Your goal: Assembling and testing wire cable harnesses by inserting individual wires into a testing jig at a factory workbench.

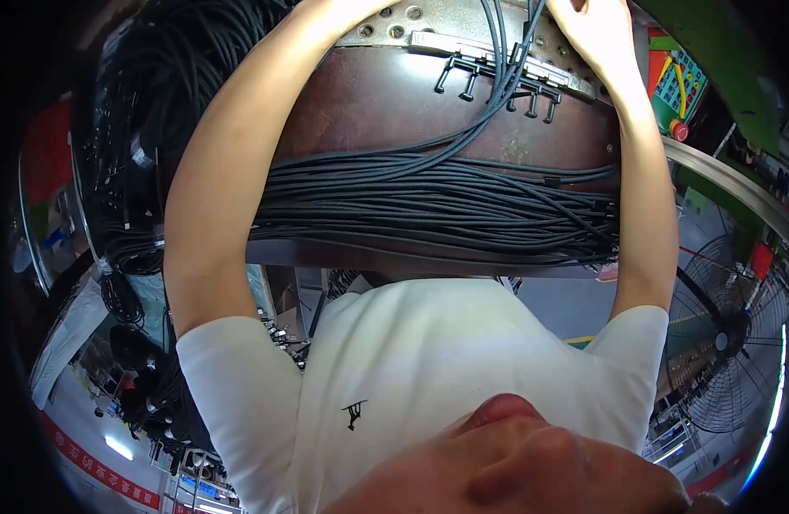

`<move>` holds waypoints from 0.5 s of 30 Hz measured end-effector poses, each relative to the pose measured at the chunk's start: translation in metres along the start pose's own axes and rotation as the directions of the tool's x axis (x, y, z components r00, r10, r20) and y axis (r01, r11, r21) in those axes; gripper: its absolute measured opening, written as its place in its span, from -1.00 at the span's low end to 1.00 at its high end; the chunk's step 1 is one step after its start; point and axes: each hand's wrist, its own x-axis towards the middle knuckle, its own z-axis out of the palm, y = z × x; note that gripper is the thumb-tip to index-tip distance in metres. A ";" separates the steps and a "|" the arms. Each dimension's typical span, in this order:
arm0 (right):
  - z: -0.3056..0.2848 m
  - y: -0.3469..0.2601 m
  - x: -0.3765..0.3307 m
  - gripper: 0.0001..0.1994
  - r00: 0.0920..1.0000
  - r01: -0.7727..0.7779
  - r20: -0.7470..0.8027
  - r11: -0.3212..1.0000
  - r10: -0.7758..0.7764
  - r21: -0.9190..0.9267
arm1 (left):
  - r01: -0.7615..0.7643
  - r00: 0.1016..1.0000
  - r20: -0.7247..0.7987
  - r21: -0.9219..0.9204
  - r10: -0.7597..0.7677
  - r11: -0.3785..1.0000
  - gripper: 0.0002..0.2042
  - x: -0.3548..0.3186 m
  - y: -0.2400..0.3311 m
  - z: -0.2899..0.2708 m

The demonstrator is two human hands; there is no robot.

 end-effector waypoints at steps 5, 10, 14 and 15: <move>0.008 0.027 0.005 -0.67 0.981 0.101 -0.161 0.994 -0.105 -0.028 | -0.083 0.994 -0.071 -0.059 0.079 0.995 -0.73 0.002 0.009 0.004; 0.015 0.018 0.009 -0.66 0.984 0.104 -0.138 0.993 -0.110 -0.049 | -0.165 0.979 -0.146 -0.169 0.141 0.972 -0.74 -0.005 0.016 -0.002; 0.017 0.012 0.015 -0.66 0.986 0.114 -0.117 0.991 -0.122 -0.068 | -0.109 0.992 -0.079 -0.174 0.097 0.979 -0.75 -0.004 0.023 -0.009; 0.018 0.011 0.015 -0.66 0.986 0.114 -0.111 0.991 -0.122 -0.073 | -0.160 0.976 -0.172 -0.157 0.133 0.974 -0.76 -0.006 0.027 -0.007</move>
